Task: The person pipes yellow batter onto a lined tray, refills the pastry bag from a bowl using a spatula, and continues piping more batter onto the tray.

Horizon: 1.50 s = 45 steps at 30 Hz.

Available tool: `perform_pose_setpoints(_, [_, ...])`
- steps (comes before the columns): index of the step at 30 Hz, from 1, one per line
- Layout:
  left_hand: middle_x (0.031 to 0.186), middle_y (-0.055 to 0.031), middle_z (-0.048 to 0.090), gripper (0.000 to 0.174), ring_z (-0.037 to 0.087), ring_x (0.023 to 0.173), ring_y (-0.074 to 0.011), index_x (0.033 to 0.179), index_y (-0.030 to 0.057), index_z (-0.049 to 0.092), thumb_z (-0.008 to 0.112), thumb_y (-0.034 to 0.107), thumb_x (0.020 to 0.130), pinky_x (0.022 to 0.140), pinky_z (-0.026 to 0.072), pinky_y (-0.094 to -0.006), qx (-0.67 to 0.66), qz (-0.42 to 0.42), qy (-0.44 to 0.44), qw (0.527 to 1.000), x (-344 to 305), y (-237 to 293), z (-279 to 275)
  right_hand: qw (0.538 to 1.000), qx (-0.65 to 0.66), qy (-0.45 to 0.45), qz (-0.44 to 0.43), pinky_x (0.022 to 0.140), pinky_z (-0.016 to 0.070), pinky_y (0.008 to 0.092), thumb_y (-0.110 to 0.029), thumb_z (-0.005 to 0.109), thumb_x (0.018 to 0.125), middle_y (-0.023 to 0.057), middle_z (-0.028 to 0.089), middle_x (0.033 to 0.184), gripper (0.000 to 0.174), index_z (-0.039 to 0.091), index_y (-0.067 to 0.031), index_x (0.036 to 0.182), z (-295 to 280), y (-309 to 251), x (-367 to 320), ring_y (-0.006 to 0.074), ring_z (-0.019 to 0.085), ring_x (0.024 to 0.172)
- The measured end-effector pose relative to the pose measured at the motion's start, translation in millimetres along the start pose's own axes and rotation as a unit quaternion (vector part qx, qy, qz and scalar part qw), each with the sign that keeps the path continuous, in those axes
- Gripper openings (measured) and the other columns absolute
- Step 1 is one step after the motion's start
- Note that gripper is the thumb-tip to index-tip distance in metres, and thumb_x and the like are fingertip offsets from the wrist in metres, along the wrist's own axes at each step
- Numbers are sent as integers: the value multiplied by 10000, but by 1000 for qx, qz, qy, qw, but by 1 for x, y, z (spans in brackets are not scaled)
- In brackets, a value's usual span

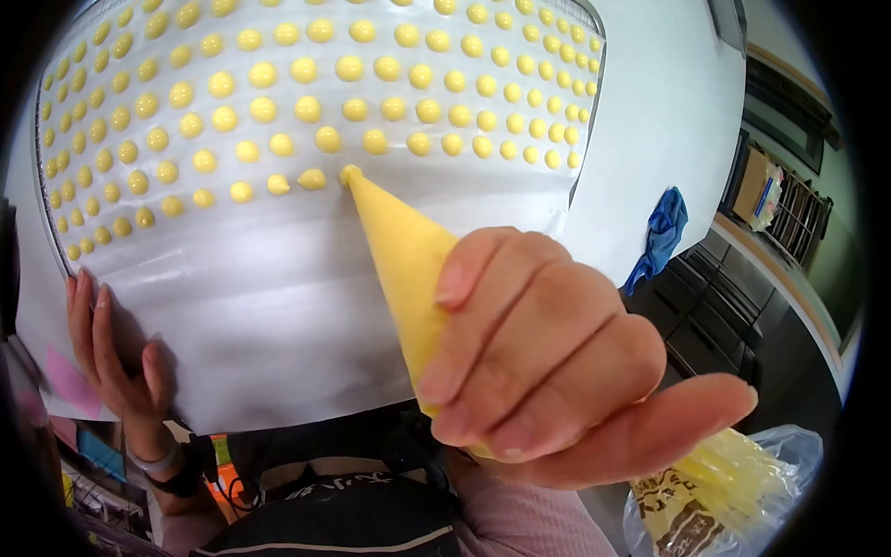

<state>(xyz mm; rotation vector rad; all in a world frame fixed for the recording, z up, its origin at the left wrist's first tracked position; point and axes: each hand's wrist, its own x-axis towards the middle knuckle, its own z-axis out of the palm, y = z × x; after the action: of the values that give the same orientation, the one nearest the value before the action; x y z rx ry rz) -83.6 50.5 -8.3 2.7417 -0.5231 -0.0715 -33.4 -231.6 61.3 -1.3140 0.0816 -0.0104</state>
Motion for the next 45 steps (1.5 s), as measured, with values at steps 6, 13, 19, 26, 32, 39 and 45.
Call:
perform_pose_setpoints(6, [1245, -219, 425, 481, 391, 1172, -405, 1195, -28, 439, 455, 327, 871, 964, 321, -482, 29, -7, 0, 1000, 1, 2, -1, 999, 0, 28, -31, 764, 380, 309, -385, 254, 944, 13, 443, 477, 562, 379, -154, 447, -2, -8, -6, 124, 475, 509])
perform_pose_setpoints(13, [1256, -217, 418, 476, 381, 1180, -410, 1207, -26, 430, 453, 313, 873, 969, 313, -479, 28, -13, -7, 999, 1, 3, 0, 1000, -19, 21, 1, 776, 371, 299, -394, 252, 943, 9, 439, 465, 558, 363, -165, 446, -14, -5, -2, 123, 473, 512])
perform_pose_setpoints(19, [1285, -238, 389, 442, 346, 1214, -407, 1220, -58, 406, 454, 158, 837, 1008, 265, -462, 6, -8, -8, 1000, -1, 1, 0, 998, -24, 51, -6, 750, 362, 282, -411, 242, 942, 5, 430, 464, 572, 365, -156, 445, -20, -14, -5, 123, 447, 497])
perform_pose_setpoints(26, [1270, -235, 402, 452, 368, 1195, -409, 1208, -54, 421, 444, 238, 864, 993, 283, -473, 17, -8, -1, 1000, 0, 3, 2, 998, -10, 52, -14, 754, 376, 293, -387, 256, 940, 8, 449, 469, 561, 377, -161, 441, -29, -13, -6, 121, 471, 505])
perform_pose_setpoints(32, [1262, -233, 409, 470, 380, 1185, -413, 1204, -48, 427, 444, 277, 864, 981, 295, -488, 23, -18, 5, 1000, 0, 5, 3, 997, -14, 75, -27, 740, 375, 287, -386, 252, 941, 4, 434, 454, 562, 373, -166, 439, -37, -15, -5, 120, 463, 491])
perform_pose_setpoints(39, [1271, -236, 401, 471, 375, 1190, -411, 1208, -51, 421, 442, 263, 858, 984, 293, -476, 18, -27, -4, 999, 1, 5, 3, 997, -10, 74, -31, 717, 365, 289, -412, 242, 940, 3, 413, 446, 576, 371, -160, 438, -40, -16, -7, 121, 445, 486])
perform_pose_setpoints(45, [1280, -236, 393, 465, 369, 1196, -412, 1214, -52, 412, 437, 238, 852, 989, 287, -481, 24, -23, 1, 999, 1, 5, 4, 994, -27, 100, -29, 724, 368, 284, -394, 252, 939, 3, 418, 447, 567, 376, -158, 438, -54, -18, -7, 120, 457, 501])
